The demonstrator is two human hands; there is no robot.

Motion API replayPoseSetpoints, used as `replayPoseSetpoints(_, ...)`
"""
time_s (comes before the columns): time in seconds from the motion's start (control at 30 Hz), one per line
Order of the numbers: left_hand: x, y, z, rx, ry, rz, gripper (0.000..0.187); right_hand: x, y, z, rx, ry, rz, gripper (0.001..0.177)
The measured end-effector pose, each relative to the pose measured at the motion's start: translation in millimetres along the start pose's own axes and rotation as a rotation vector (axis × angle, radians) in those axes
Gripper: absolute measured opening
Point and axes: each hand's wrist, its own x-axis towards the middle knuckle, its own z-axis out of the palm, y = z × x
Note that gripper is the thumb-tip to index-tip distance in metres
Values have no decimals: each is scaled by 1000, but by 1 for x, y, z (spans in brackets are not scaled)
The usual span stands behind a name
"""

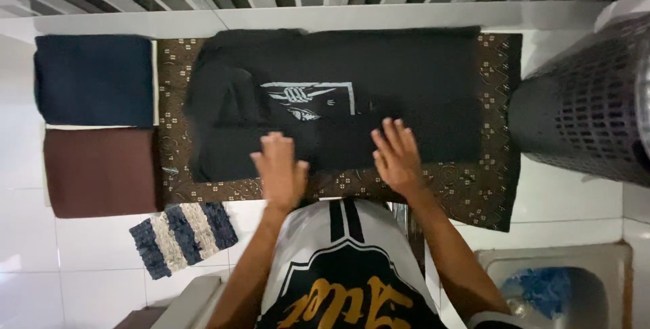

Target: The person takes a black t-shirt from a laundry basket, lays it flat on a patterned surface, and folds it neatly by hand. The folded shirt is then placed on top of a stack of other folded clothes.

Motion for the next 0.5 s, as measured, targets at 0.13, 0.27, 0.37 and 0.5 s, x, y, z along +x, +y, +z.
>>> replayPoseSetpoints(0.13, -9, 3, 6, -55, -70, 100, 73, 3, 32, 2, -129, -57, 55, 55)
replayPoseSetpoints(0.27, -19, -87, -20, 214, -10, -154, 65, -34, 87, -9, -149, -135, 301, 68)
replayPoseSetpoints(0.37, -39, -153, -28, 243, 38, -354, 57, -38, 94, -4, -129, -129, 321, 70)
replayPoseSetpoints(0.5, -60, -196, -22, 75, 218, -435, 57, -36, 85, 28, -137, -118, 583, 71)
